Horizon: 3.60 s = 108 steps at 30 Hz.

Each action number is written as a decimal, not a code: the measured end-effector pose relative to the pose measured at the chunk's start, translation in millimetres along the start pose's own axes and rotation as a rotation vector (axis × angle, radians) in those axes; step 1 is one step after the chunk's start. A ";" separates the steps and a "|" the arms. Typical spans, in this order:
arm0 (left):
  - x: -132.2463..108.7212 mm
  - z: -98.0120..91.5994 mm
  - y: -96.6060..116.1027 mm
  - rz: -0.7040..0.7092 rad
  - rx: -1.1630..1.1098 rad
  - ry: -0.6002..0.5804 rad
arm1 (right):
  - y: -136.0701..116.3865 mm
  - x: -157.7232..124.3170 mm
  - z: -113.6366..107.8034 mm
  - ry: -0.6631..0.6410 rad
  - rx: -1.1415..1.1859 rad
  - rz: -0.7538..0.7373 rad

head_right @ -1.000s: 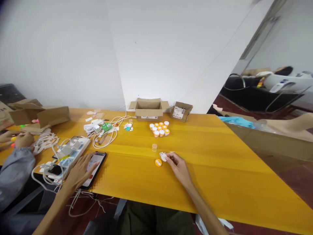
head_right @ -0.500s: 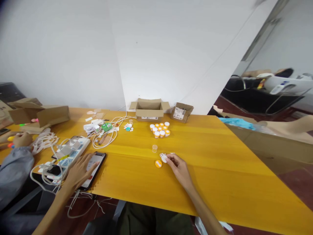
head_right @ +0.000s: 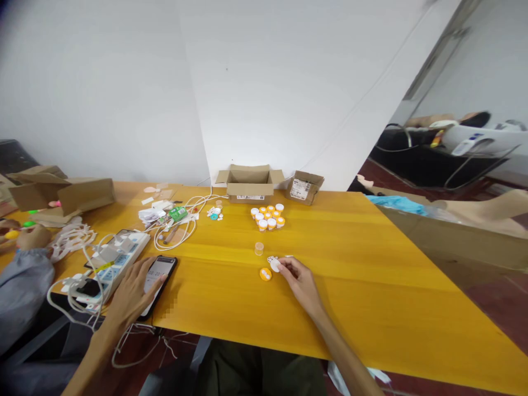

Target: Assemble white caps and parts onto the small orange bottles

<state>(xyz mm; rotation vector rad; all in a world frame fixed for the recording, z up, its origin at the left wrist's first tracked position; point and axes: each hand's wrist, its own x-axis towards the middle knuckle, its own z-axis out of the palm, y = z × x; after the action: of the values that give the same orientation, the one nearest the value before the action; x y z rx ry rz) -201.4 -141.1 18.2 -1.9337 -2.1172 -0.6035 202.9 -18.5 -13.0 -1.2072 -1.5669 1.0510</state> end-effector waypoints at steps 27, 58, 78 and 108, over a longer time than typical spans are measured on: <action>20.0 80.0 191.3 0.261 -0.695 -0.335 | -4.2 -1.1 5.3 -0.023 0.139 -0.002; 51.0 92.8 222.3 0.009 -1.161 -0.336 | -7.8 -1.9 10.2 -0.095 0.203 -0.035; 48.5 99.2 222.4 -0.013 -1.186 -0.276 | -6.8 -5.5 18.2 -0.037 0.199 -0.049; 50.1 96.7 223.4 -0.124 -1.398 -0.367 | -5.1 -5.3 18.8 -0.044 0.071 -0.075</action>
<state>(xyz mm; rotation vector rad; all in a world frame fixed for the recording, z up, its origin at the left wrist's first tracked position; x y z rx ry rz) 24.4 -41.9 -12.3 -2.5864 -2.1617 -2.3803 184.4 -26.6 -13.8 -1.0762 -1.5823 1.0819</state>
